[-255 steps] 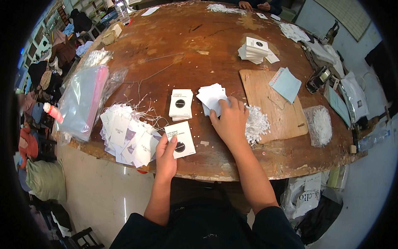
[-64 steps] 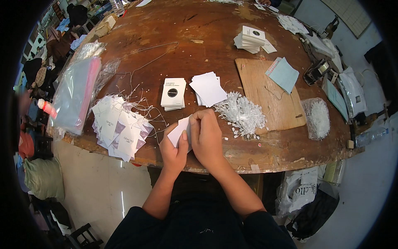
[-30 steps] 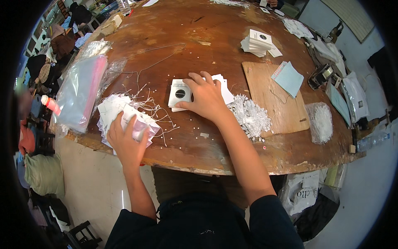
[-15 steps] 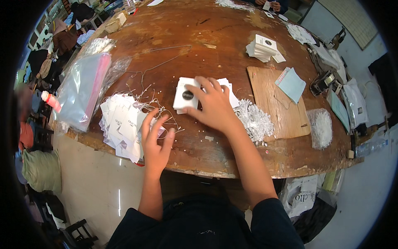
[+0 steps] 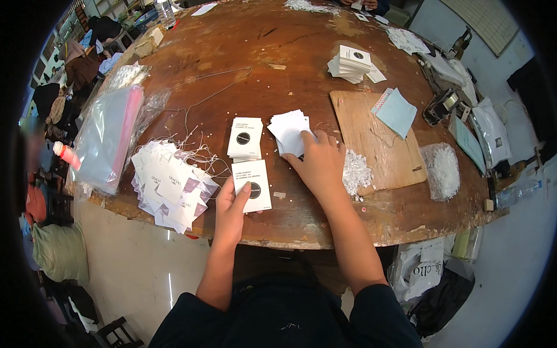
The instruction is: The person repeatedly picks up small white paper cards and white plastic fasteners from a wooden table, inserts the fasteners into the cards, and places the assembled units into a growing stack. The person occasionally reaches for more fasteners from a nearby bag.
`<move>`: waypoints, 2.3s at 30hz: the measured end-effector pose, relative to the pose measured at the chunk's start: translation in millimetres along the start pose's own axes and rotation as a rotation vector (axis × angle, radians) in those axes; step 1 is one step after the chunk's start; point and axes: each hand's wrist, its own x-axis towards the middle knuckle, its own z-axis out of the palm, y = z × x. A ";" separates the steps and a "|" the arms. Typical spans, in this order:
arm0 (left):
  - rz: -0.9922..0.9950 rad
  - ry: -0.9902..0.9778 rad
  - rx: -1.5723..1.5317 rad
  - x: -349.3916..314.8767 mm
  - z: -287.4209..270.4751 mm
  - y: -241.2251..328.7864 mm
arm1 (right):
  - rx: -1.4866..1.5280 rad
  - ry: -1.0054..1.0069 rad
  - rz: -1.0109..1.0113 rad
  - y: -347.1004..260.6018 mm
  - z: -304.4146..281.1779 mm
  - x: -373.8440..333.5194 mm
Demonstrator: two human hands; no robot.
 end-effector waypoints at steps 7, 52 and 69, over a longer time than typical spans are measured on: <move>0.009 0.008 -0.020 -1.6 -1.9 -5.2 | 0.076 -0.006 -0.020 1.6 5.4 -3.5; -0.083 0.015 -0.119 1.0 -5.3 -9.0 | 0.519 0.127 -0.251 -56.6 -14.8 -55.7; -0.127 -0.007 -0.189 -4.1 -6.7 -14.3 | 1.204 -0.190 0.168 -47.3 2.4 -52.9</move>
